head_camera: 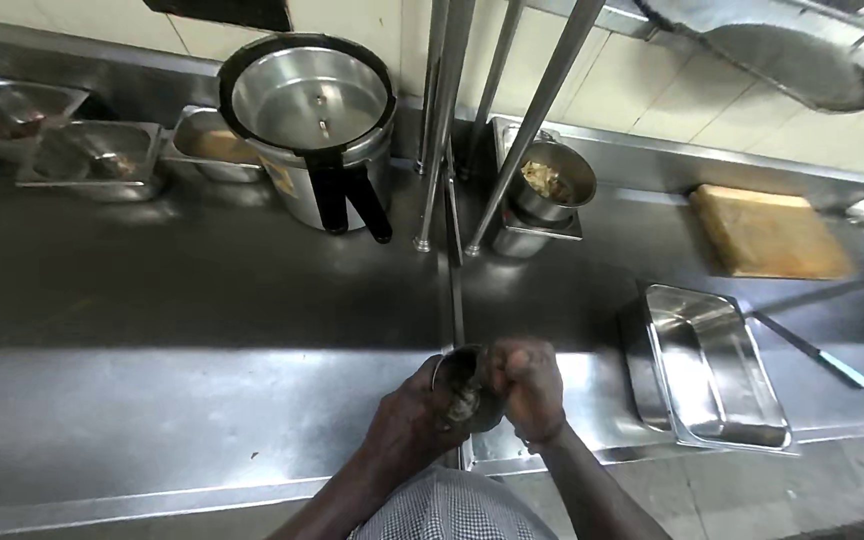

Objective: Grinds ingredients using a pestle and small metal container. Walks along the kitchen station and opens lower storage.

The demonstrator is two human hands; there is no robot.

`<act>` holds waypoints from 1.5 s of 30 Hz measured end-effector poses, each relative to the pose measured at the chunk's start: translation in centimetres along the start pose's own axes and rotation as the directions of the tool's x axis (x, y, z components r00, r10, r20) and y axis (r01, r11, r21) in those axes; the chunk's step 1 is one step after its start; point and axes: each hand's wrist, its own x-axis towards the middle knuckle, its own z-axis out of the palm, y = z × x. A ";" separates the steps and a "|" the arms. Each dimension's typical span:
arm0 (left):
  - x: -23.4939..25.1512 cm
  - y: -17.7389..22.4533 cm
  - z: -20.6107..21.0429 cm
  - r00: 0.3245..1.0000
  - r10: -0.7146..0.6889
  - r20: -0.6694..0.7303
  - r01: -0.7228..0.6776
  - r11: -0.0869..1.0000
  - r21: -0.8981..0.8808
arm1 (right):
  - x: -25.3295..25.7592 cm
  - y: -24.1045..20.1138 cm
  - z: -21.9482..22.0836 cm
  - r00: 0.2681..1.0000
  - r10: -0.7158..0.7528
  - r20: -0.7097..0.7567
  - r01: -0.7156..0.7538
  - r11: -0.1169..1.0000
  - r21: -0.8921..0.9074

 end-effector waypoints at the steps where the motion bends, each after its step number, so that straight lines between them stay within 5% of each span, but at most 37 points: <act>1: 0.2 0.2 0.0 1.000 0.013 -0.005 -0.013 1.000 0.006 | 0.2 0.6 0.0 1.000 0.021 0.007 -0.021 1.000 -0.006; 9: -0.2 -0.7 0.4 0.999 0.008 -0.039 -0.008 1.000 0.008 | 1.1 -4.3 1.2 0.992 -0.075 0.098 0.070 0.996 0.046; 15: -0.3 -1.3 0.2 0.999 -0.004 -0.041 0.002 0.999 -0.049 | 1.4 1.2 1.0 0.996 0.022 0.085 -0.026 0.999 0.042; 21: -0.6 -1.2 0.5 0.996 0.016 -0.090 -0.019 0.999 -0.030 | 1.3 -4.3 1.7 0.990 -0.064 0.125 0.061 0.998 0.023; 27: -0.1 -1.0 0.2 1.000 -0.021 -0.012 0.020 0.999 -0.047 | 0.8 1.1 0.6 0.995 0.010 0.096 -0.011 1.000 0.005; 34: -0.8 -1.4 0.8 0.993 0.023 -0.118 -0.026 0.999 -0.019 | 0.5 -4.7 1.0 0.994 -0.048 0.100 0.048 0.999 -0.004; 39: -0.1 -0.3 0.1 0.999 -0.041 0.002 0.041 0.999 -0.004 | 0.0 0.4 -0.1 0.999 0.023 0.037 -0.023 1.000 -0.001; 45: -0.8 -1.2 0.7 0.991 0.059 -0.117 -0.062 0.998 -0.029 | -0.2 -4.6 0.6 0.994 -0.023 0.106 0.020 0.999 0.030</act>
